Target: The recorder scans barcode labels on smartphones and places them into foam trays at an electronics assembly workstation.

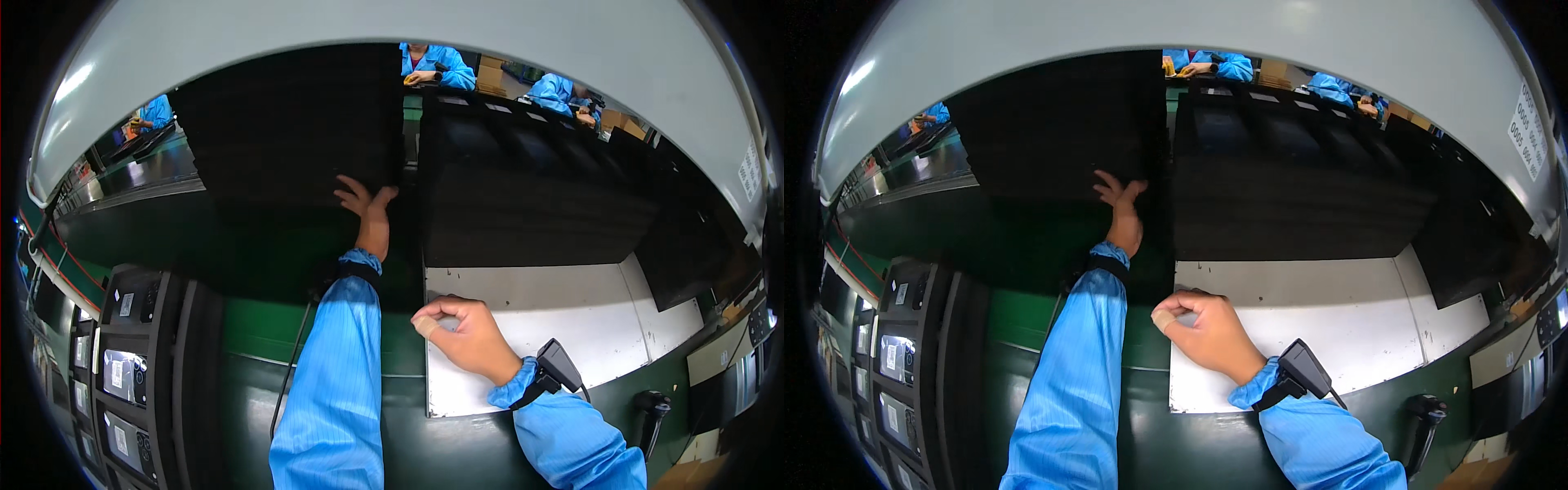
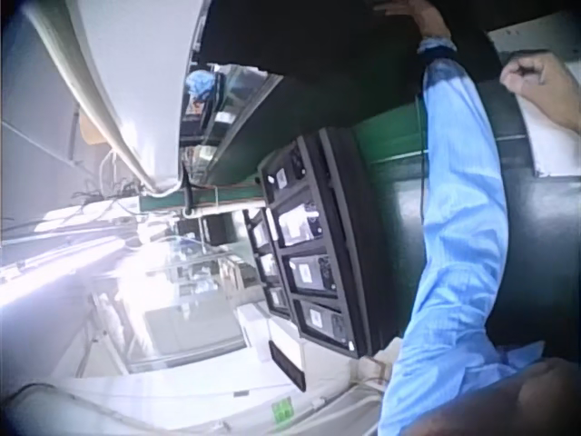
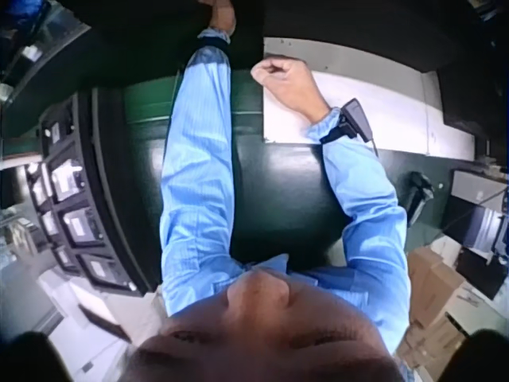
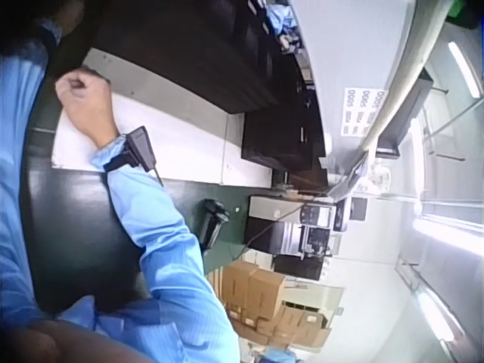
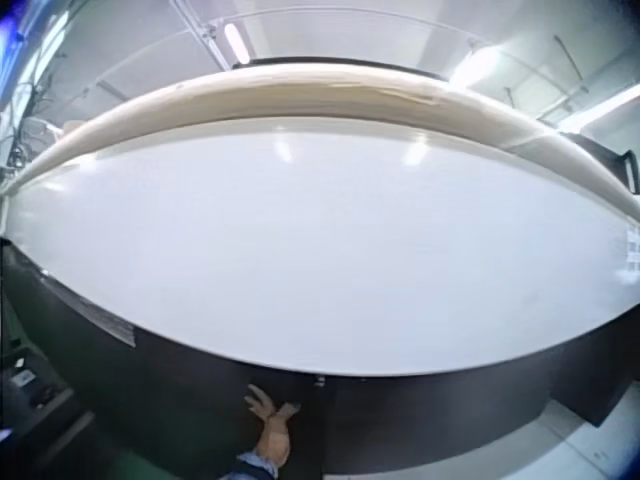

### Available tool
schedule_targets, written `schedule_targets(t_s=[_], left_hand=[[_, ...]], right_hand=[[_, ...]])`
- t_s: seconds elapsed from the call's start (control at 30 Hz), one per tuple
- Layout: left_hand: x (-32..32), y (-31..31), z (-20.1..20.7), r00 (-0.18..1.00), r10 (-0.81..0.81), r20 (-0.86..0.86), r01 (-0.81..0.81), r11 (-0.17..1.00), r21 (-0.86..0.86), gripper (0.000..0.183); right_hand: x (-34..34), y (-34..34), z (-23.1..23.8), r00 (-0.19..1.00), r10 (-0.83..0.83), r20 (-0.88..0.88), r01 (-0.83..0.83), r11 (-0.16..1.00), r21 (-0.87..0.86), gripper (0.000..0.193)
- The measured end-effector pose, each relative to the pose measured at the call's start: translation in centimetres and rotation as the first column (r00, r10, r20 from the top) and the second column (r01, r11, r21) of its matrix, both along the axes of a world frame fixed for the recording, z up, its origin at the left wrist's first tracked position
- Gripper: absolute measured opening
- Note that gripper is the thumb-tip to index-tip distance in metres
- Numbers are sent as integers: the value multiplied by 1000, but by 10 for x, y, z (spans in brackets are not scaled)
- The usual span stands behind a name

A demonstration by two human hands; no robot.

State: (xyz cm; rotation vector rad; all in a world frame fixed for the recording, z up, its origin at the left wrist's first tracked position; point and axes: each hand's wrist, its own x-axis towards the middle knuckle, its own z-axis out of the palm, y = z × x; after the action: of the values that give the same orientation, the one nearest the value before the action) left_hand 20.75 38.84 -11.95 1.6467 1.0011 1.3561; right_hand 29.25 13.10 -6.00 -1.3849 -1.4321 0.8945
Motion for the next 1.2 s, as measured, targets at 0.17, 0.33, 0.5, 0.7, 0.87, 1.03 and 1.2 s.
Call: schedule_targets(t_s=[0.17,0.33,0.5,0.7,0.87,1.03,1.2], left_hand=[[21,-10,11,909,-216,357,286,946,-155,77],[32,-16,10,989,-26,148,20,999,43,69],[18,-41,20,995,95,33,-96,995,37,61],[-37,-53,13,990,115,-82,-98,976,192,21],[-79,-105,34,953,115,-280,-48,971,236,16],[-105,-170,40,904,229,-360,-56,901,431,12],[-118,-257,41,897,166,-409,56,876,479,9]], right_hand=[[1,6,-6,1000,-15,2,15,1000,-16,20],[4,3,-5,994,-46,-94,48,999,11,15],[2,3,-3,994,-59,-91,58,998,-8,17],[3,4,-9,995,-36,-88,36,999,-2,18],[4,2,-2,999,-19,-32,19,1000,22,20],[-5,-12,2,952,-88,294,17,971,236,14],[-43,-78,-7,882,-180,437,-84,851,519,18]])
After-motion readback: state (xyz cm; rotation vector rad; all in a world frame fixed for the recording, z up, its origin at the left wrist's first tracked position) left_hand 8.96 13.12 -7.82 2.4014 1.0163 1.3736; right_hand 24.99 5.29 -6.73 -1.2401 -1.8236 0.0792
